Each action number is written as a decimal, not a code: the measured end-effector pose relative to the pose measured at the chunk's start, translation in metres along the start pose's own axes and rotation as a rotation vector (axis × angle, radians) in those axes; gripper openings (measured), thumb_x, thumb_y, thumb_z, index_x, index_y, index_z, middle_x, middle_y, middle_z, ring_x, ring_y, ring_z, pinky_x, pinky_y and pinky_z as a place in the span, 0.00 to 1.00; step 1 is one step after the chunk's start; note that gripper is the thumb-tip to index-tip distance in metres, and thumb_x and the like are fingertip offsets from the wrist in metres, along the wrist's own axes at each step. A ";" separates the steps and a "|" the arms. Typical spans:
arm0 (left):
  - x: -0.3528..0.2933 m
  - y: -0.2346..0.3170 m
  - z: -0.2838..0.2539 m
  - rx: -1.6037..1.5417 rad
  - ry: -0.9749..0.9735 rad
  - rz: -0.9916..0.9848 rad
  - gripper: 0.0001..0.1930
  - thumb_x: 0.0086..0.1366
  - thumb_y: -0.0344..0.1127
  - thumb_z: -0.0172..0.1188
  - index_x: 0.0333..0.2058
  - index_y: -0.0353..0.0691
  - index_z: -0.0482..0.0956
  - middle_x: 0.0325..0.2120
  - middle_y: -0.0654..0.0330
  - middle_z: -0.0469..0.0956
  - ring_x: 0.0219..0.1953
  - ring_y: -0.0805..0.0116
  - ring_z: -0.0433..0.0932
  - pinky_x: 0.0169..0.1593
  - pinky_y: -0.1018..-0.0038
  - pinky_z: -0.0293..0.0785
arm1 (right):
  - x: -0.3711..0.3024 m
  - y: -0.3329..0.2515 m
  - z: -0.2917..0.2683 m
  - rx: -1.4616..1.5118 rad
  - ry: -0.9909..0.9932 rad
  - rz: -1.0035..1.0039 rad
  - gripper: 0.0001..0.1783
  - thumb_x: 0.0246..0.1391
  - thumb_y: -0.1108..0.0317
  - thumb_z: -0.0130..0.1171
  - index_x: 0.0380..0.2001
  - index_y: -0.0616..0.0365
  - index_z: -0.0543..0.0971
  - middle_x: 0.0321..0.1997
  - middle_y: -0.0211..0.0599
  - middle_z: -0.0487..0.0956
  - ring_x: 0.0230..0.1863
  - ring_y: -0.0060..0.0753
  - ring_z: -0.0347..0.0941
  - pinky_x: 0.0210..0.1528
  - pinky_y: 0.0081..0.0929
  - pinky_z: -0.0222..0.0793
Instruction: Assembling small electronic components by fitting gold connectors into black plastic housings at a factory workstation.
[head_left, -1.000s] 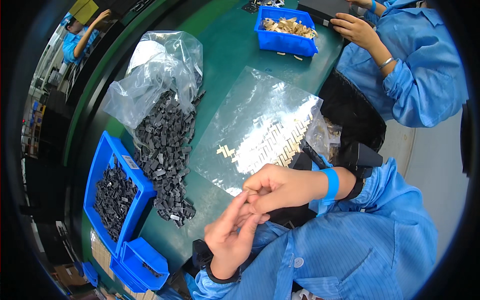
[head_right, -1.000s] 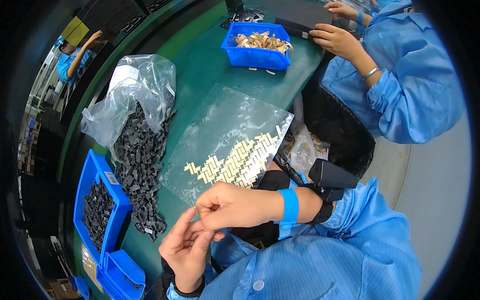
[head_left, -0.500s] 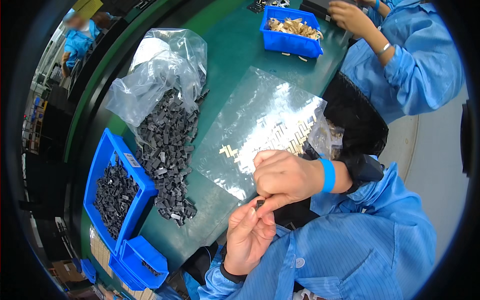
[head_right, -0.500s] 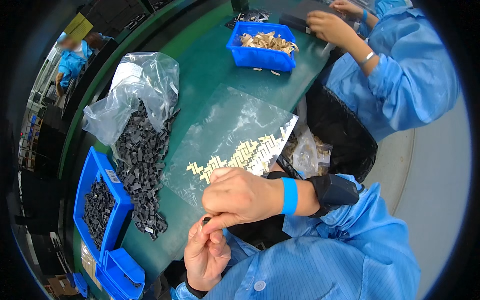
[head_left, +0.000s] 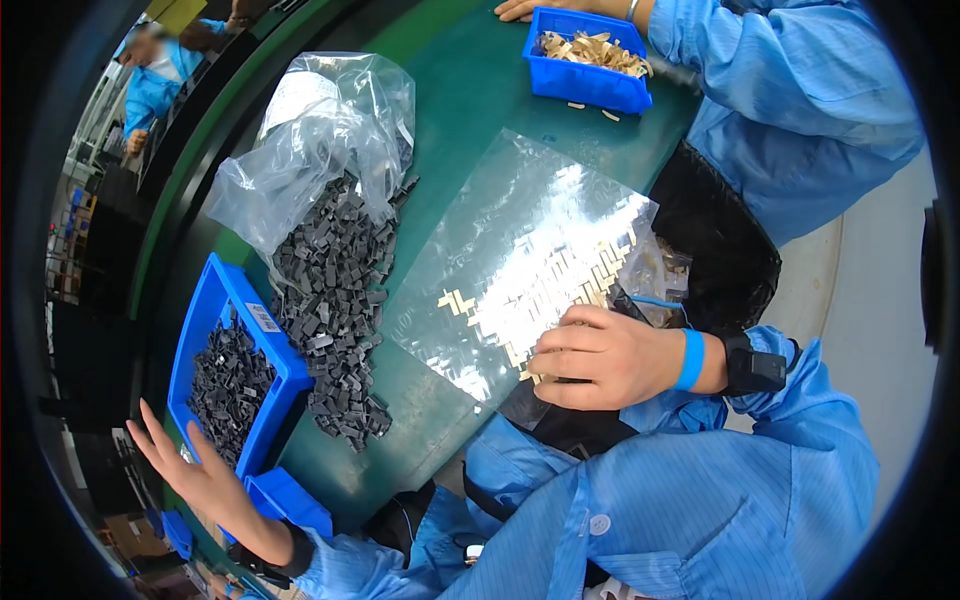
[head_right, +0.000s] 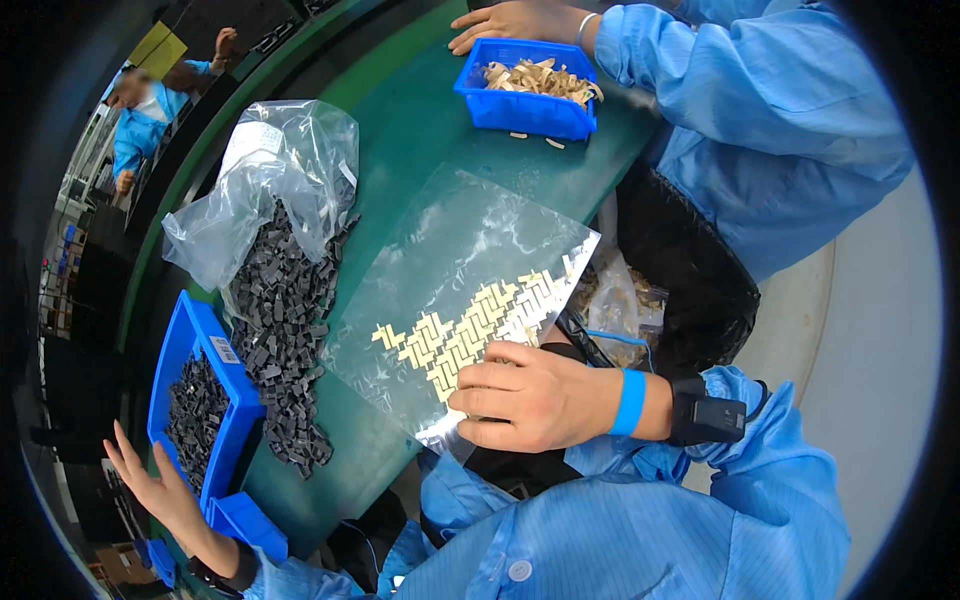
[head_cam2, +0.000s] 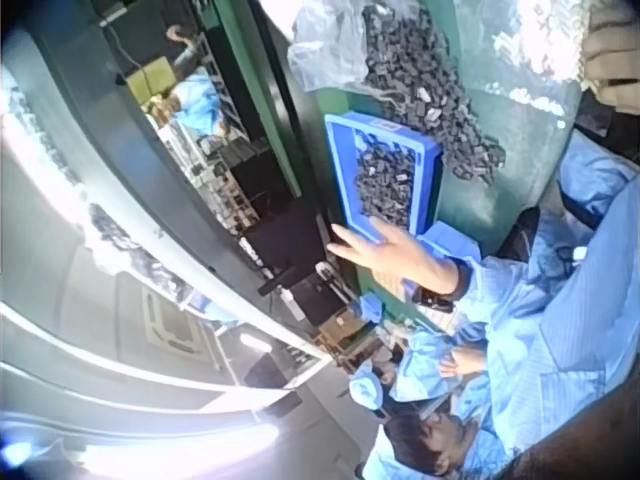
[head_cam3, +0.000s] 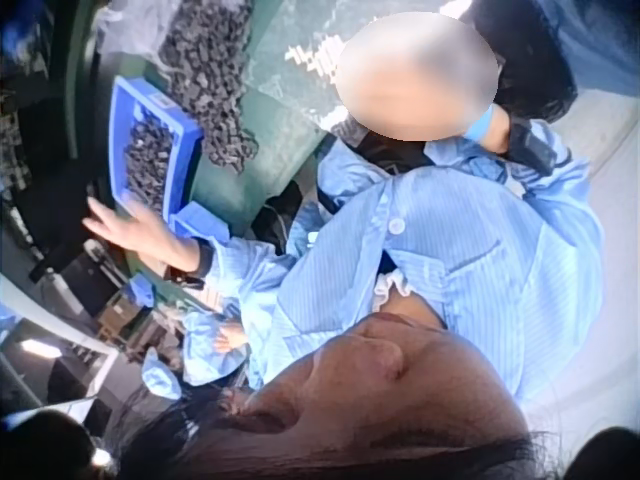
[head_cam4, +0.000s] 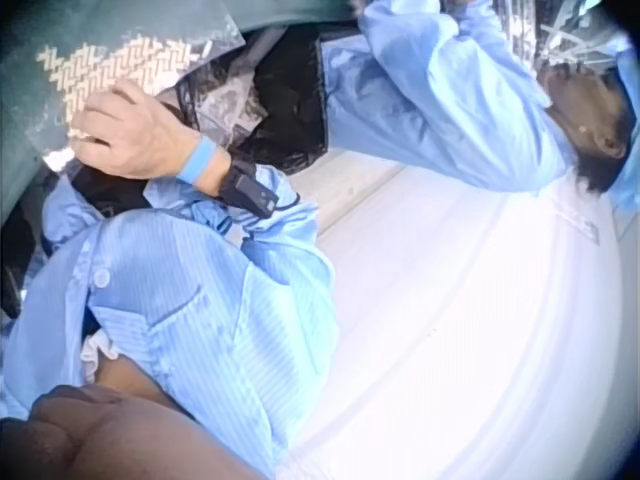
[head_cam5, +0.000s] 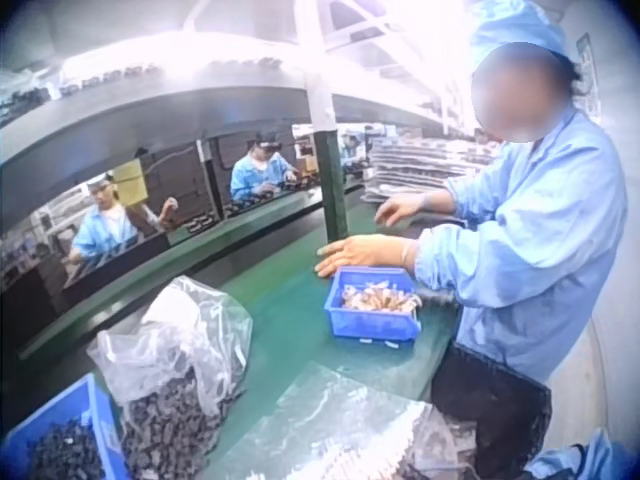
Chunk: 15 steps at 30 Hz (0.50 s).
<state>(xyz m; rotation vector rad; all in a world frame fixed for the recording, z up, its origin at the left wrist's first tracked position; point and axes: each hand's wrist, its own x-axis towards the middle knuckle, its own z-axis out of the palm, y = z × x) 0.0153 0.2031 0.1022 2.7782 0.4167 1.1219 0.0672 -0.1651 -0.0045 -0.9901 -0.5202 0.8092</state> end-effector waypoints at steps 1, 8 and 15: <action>-0.005 0.012 0.003 0.146 0.056 0.062 0.23 0.60 0.29 0.51 0.55 0.36 0.61 0.57 0.51 0.57 0.57 0.62 0.60 0.55 0.69 0.58 | 0.000 0.002 0.000 -0.003 0.001 -0.002 0.10 0.52 0.65 0.56 0.25 0.61 0.70 0.20 0.27 0.69 0.22 0.15 0.62 0.25 0.16 0.58; -0.107 0.121 0.032 -1.602 -0.713 -1.127 0.32 0.57 0.35 0.56 0.58 0.42 0.52 0.52 0.49 0.60 0.56 0.56 0.59 0.54 0.54 0.60 | 0.004 0.004 0.002 -0.039 -0.017 0.020 0.10 0.52 0.66 0.56 0.26 0.61 0.70 0.21 0.27 0.70 0.22 0.15 0.63 0.26 0.16 0.59; -0.100 0.157 0.069 -1.777 -0.658 -1.335 0.28 0.58 0.24 0.51 0.56 0.41 0.52 0.50 0.50 0.62 0.55 0.59 0.62 0.56 0.58 0.59 | 0.004 -0.017 0.006 -0.091 -0.064 0.042 0.09 0.51 0.66 0.55 0.26 0.61 0.70 0.21 0.28 0.70 0.23 0.16 0.63 0.26 0.16 0.60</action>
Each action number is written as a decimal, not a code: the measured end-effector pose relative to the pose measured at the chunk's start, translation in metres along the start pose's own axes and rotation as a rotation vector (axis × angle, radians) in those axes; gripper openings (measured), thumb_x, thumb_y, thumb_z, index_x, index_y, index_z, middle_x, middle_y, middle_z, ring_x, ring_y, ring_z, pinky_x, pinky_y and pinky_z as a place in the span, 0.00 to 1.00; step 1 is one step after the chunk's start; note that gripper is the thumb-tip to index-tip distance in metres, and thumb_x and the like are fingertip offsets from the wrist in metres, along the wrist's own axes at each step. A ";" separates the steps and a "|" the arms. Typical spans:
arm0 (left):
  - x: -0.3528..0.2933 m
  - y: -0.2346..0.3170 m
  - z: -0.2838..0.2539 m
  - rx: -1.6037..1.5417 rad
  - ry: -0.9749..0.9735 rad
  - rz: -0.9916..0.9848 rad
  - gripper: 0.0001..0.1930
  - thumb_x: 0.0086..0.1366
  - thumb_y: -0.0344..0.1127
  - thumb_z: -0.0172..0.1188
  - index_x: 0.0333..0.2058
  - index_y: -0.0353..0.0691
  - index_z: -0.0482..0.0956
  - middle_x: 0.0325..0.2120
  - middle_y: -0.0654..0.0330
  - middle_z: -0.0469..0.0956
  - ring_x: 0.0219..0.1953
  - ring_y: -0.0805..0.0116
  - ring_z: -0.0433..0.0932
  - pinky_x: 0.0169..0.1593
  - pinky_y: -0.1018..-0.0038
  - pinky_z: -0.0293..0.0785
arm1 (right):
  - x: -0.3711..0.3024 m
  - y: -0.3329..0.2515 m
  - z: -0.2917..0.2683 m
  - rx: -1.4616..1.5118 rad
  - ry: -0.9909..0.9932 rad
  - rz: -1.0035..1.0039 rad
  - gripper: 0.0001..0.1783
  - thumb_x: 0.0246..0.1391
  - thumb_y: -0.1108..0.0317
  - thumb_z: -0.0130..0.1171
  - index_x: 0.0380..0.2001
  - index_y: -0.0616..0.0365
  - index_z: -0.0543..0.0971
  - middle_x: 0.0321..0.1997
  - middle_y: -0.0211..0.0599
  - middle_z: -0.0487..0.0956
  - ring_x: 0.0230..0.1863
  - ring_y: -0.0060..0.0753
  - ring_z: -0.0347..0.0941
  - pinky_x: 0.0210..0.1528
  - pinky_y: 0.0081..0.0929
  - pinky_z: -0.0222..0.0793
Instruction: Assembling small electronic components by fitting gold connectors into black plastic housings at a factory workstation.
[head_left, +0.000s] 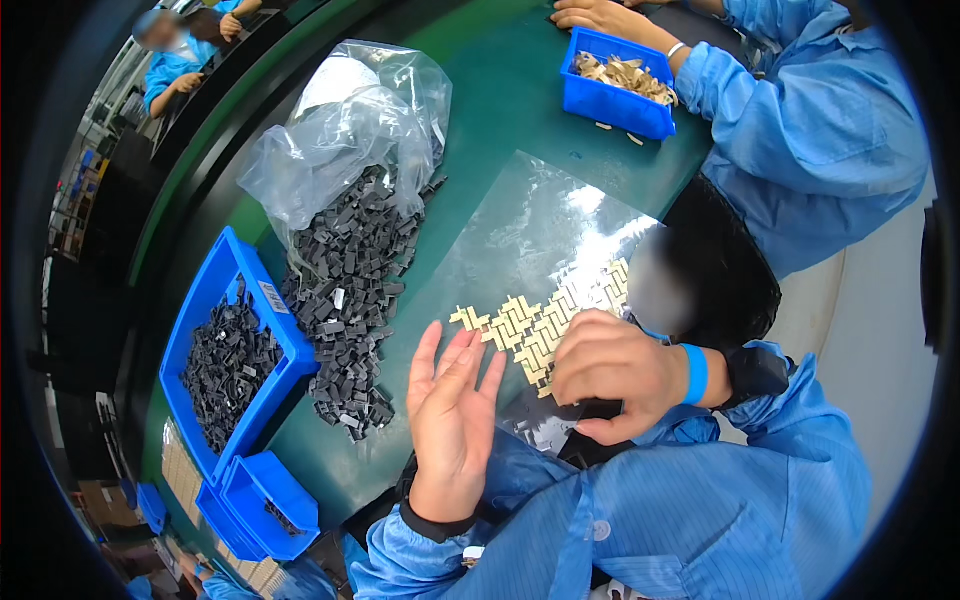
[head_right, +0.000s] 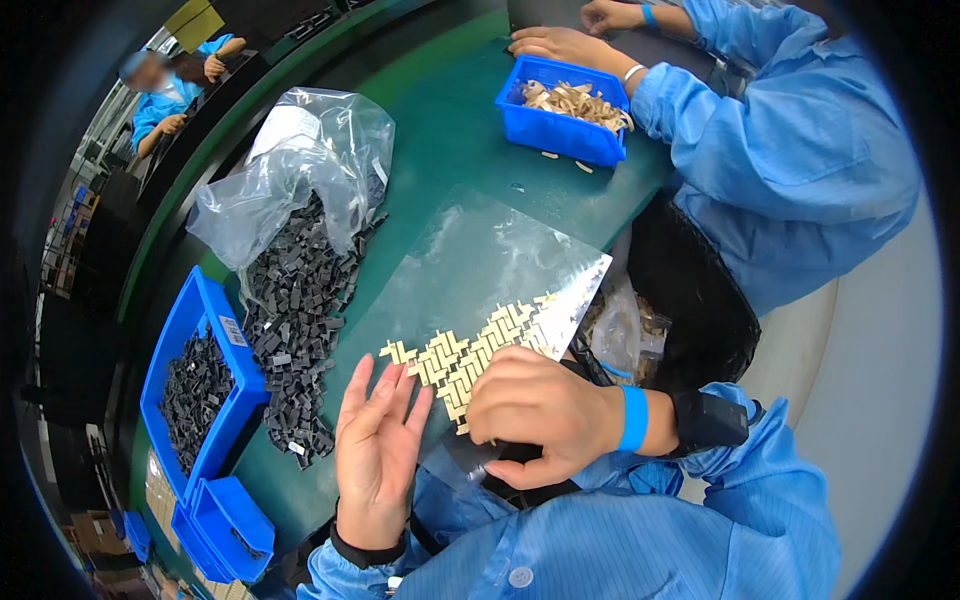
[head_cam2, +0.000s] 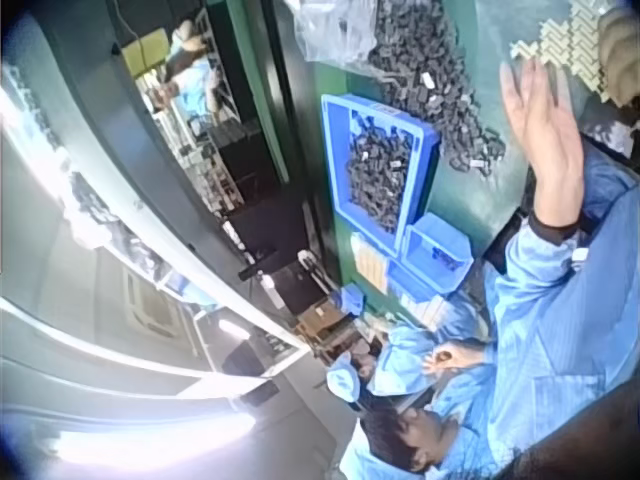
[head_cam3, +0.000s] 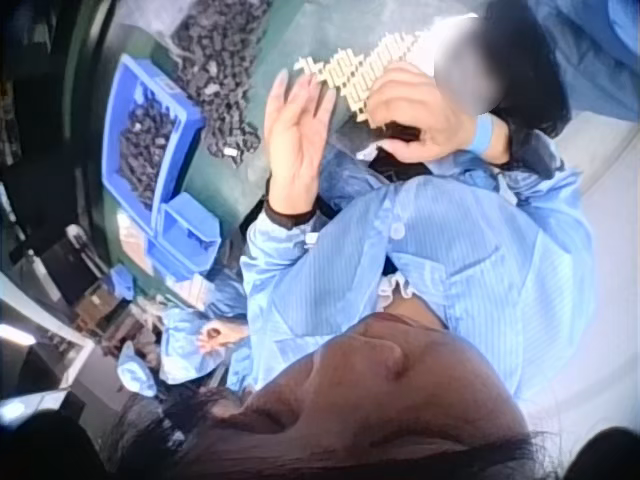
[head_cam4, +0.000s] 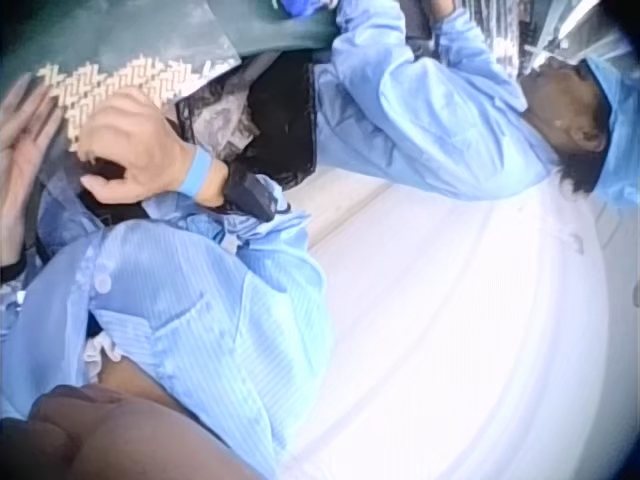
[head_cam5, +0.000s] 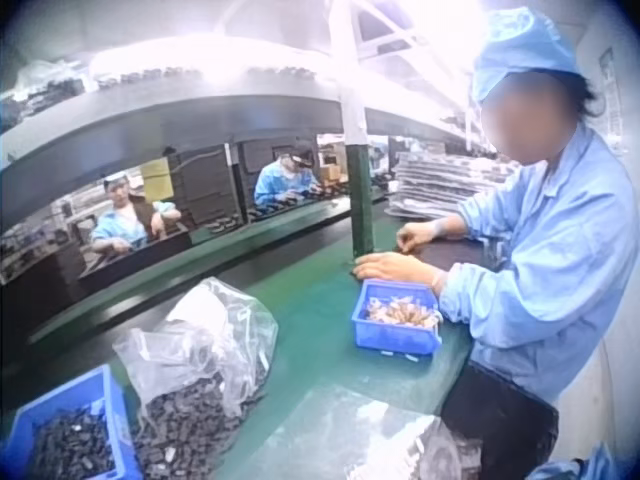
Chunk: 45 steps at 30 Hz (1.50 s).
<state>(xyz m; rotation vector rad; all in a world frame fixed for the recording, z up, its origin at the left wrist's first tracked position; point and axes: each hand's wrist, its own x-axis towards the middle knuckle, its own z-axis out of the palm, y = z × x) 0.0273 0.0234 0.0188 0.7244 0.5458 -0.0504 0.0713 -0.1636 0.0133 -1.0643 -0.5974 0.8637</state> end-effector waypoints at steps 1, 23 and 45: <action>0.002 -0.002 0.002 0.018 0.005 0.008 0.26 0.58 0.22 0.51 0.54 0.41 0.54 0.48 0.52 0.64 0.53 0.61 0.64 0.55 0.59 0.60 | 0.005 -0.003 -0.002 -0.007 0.005 -0.003 0.09 0.51 0.67 0.55 0.26 0.61 0.70 0.21 0.28 0.70 0.23 0.16 0.64 0.26 0.16 0.60; 0.006 -0.022 0.012 0.135 0.000 0.200 0.22 0.57 0.19 0.49 0.50 0.39 0.58 0.42 0.56 0.66 0.46 0.65 0.69 0.50 0.64 0.69 | 0.066 0.004 -0.024 -0.062 0.090 -0.036 0.08 0.51 0.69 0.55 0.28 0.63 0.72 0.23 0.29 0.72 0.24 0.16 0.66 0.27 0.16 0.61; -0.036 -0.010 0.006 0.340 -0.151 0.239 0.09 0.59 0.29 0.52 0.33 0.26 0.76 0.30 0.50 0.77 0.32 0.66 0.75 0.39 0.73 0.71 | 0.023 -0.004 0.030 -0.099 0.163 -0.005 0.06 0.51 0.71 0.55 0.29 0.64 0.73 0.25 0.31 0.73 0.26 0.17 0.68 0.28 0.16 0.63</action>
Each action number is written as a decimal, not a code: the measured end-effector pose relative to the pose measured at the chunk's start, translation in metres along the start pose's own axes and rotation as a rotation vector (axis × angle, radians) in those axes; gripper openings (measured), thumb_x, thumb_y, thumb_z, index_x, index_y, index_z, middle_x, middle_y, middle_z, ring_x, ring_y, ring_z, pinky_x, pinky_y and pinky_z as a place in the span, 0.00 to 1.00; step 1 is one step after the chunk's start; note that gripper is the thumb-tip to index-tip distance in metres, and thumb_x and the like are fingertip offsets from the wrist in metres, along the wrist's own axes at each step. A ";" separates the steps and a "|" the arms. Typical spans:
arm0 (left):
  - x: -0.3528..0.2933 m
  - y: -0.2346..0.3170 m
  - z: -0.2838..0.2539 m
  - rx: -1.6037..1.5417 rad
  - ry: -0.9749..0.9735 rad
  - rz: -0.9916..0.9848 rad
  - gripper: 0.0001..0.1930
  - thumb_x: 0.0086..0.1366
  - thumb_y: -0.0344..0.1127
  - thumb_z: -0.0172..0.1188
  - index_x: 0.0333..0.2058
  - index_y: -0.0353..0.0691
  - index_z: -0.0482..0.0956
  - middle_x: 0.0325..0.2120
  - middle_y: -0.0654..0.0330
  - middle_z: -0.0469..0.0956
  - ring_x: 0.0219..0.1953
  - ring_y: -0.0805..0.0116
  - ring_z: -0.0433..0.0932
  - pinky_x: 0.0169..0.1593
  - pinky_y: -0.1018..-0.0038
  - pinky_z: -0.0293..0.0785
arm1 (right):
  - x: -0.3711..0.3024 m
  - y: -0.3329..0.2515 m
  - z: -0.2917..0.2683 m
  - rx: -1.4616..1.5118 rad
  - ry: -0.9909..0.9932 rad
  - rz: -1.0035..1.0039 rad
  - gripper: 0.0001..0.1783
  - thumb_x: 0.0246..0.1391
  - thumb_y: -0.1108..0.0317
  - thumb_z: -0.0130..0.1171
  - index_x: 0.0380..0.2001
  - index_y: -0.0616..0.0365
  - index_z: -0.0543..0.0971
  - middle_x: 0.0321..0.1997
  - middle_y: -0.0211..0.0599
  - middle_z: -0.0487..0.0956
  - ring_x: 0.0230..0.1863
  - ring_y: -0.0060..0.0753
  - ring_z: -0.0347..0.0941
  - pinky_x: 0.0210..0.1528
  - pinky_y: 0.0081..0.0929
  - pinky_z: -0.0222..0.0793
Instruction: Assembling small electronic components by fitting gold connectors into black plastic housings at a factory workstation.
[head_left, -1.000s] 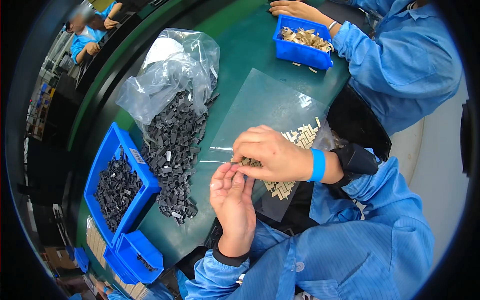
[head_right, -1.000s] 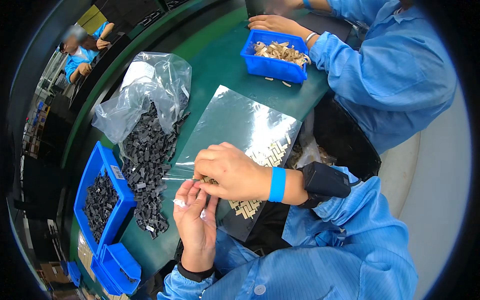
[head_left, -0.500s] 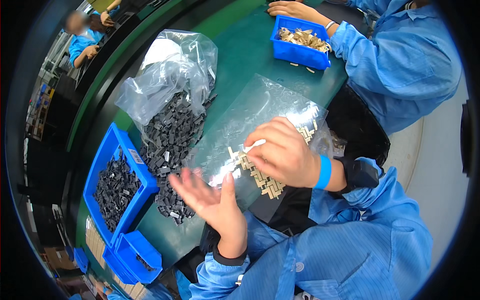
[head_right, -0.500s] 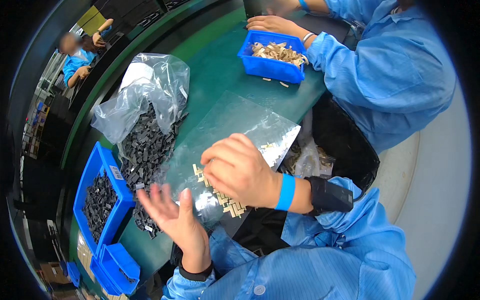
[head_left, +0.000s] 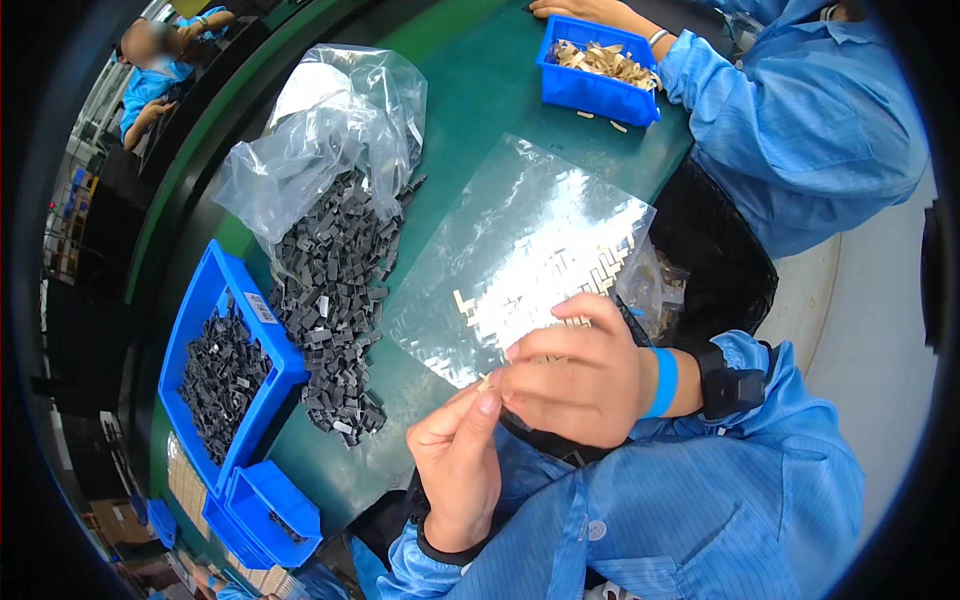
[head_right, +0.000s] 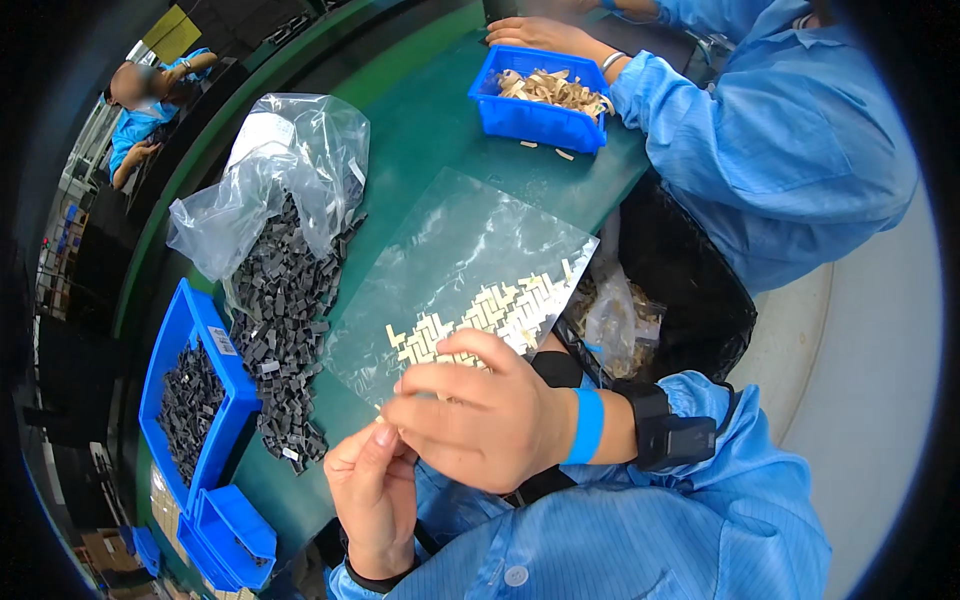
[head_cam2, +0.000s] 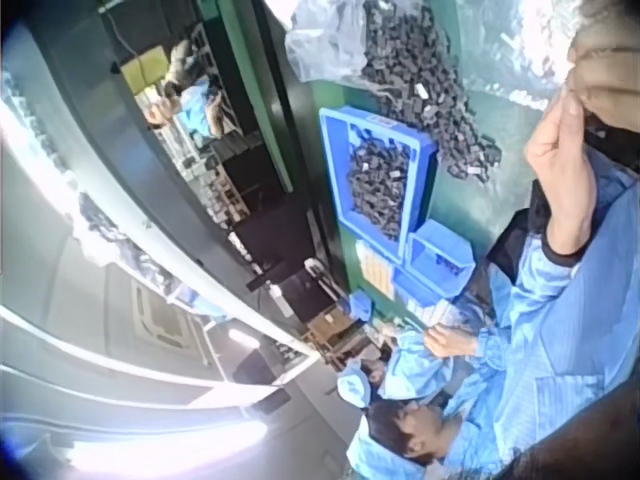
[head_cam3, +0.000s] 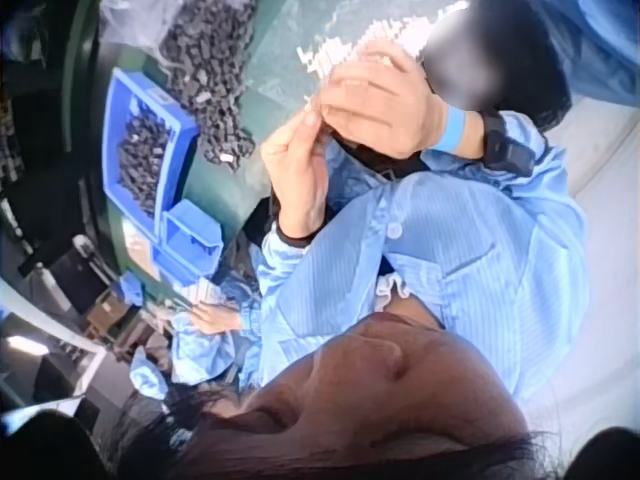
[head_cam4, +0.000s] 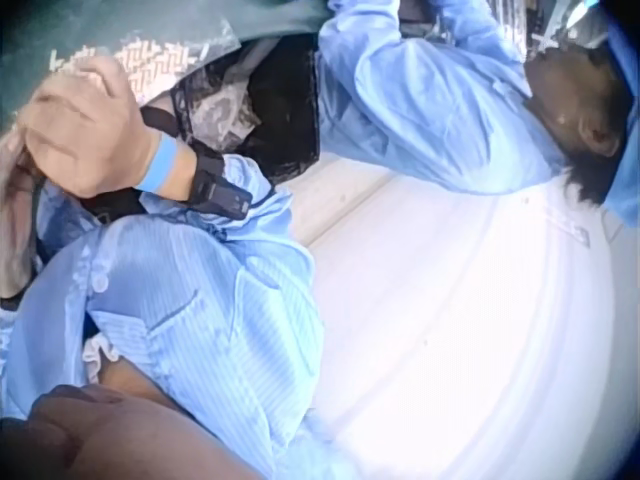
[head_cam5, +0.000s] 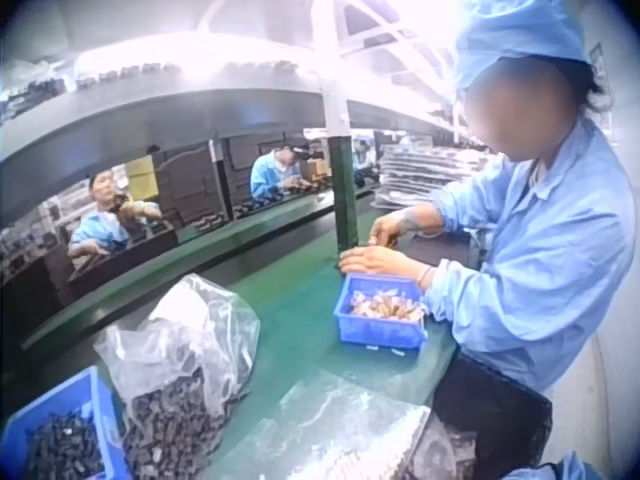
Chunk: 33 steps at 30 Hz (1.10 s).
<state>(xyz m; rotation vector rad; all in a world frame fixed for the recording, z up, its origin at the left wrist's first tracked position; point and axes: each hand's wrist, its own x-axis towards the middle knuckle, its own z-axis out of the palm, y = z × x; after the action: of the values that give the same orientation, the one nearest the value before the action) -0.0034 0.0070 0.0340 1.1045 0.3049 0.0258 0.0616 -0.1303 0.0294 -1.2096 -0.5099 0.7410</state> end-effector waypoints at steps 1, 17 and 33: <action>0.000 0.000 -0.001 0.000 0.000 -0.005 0.09 0.59 0.29 0.52 0.33 0.26 0.76 0.30 0.50 0.77 0.32 0.66 0.75 0.39 0.73 0.71 | 0.001 -0.003 0.000 0.000 0.005 0.003 0.06 0.51 0.71 0.55 0.29 0.64 0.73 0.25 0.31 0.73 0.26 0.17 0.68 0.29 0.16 0.63; -0.002 0.001 0.001 0.049 -0.116 -0.084 0.07 0.58 0.22 0.52 0.34 0.26 0.76 0.27 0.50 0.77 0.28 0.67 0.78 0.34 0.77 0.75 | -0.003 0.000 -0.009 -0.026 0.073 0.021 0.06 0.50 0.73 0.55 0.30 0.65 0.74 0.26 0.32 0.75 0.27 0.18 0.69 0.29 0.16 0.65; -0.008 0.001 -0.004 0.536 -0.267 0.239 0.05 0.58 0.23 0.54 0.31 0.27 0.75 0.26 0.52 0.76 0.26 0.69 0.77 0.30 0.79 0.72 | -0.014 -0.007 -0.014 -0.065 0.145 0.014 0.06 0.50 0.74 0.55 0.31 0.66 0.74 0.27 0.33 0.76 0.28 0.18 0.71 0.30 0.15 0.66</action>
<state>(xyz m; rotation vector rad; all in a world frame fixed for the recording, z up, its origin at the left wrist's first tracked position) -0.0116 0.0091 0.0348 1.6529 -0.0704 0.0084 0.0642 -0.1509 0.0323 -1.3178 -0.4088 0.6471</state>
